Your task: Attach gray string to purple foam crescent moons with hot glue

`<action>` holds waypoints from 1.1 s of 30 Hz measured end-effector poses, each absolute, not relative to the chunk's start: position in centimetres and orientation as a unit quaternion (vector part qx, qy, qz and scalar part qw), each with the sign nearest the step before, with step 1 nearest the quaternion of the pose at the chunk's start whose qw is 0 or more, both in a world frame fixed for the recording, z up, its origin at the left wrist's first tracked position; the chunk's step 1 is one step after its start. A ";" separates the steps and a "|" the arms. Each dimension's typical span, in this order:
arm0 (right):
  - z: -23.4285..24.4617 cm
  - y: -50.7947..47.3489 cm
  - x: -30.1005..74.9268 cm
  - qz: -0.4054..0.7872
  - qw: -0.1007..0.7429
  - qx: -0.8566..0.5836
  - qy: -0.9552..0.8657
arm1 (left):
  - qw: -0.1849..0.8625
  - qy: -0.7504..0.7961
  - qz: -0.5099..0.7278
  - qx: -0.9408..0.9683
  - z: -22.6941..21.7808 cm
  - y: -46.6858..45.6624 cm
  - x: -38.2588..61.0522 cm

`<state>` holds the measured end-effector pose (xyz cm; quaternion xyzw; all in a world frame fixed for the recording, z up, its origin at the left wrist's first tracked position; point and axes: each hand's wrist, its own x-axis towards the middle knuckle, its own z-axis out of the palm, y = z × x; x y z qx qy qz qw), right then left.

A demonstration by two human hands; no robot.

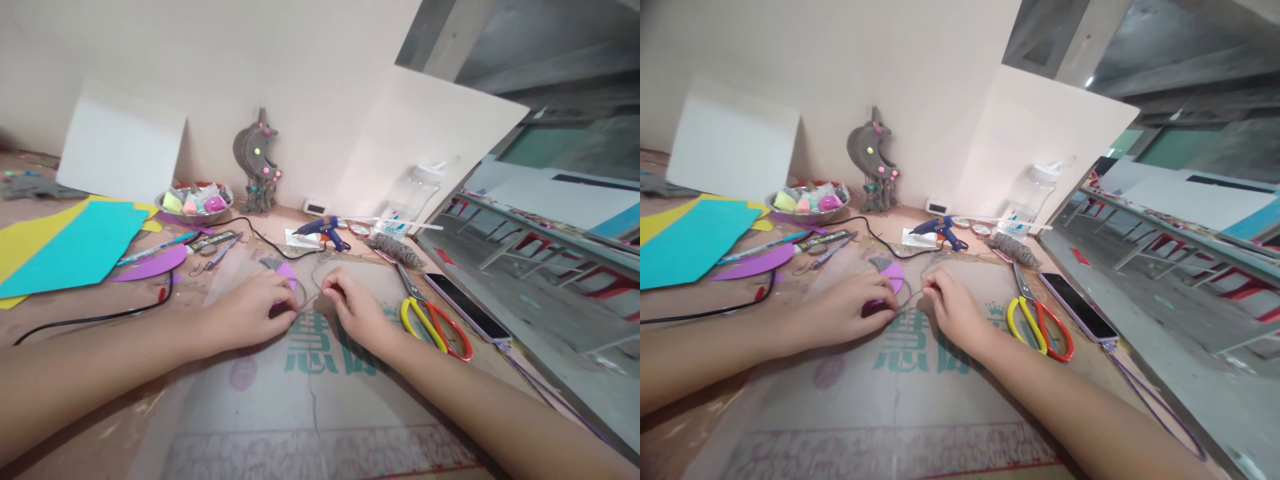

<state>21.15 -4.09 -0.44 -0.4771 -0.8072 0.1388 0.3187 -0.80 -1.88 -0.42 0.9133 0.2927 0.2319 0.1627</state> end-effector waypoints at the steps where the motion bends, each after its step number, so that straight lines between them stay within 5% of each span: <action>1: -0.5 -4.0 21.2 0.142 0.323 -0.485 -0.800 | 0.169 0.291 0.232 0.913 -0.6 -1.8 -0.8; 14: -0.3 -4.5 20.7 0.179 0.346 -0.479 -0.787 | 0.161 0.252 0.234 0.925 -0.8 -1.7 -0.3; 20: 0.0 -5.3 21.1 0.151 0.419 -0.439 -0.780 | 0.212 0.274 0.267 0.899 -0.6 -1.3 -0.2; 33: -0.2 -4.9 20.3 0.083 0.294 -0.402 -0.863 | 0.171 0.236 0.298 0.909 -0.8 -1.5 -0.4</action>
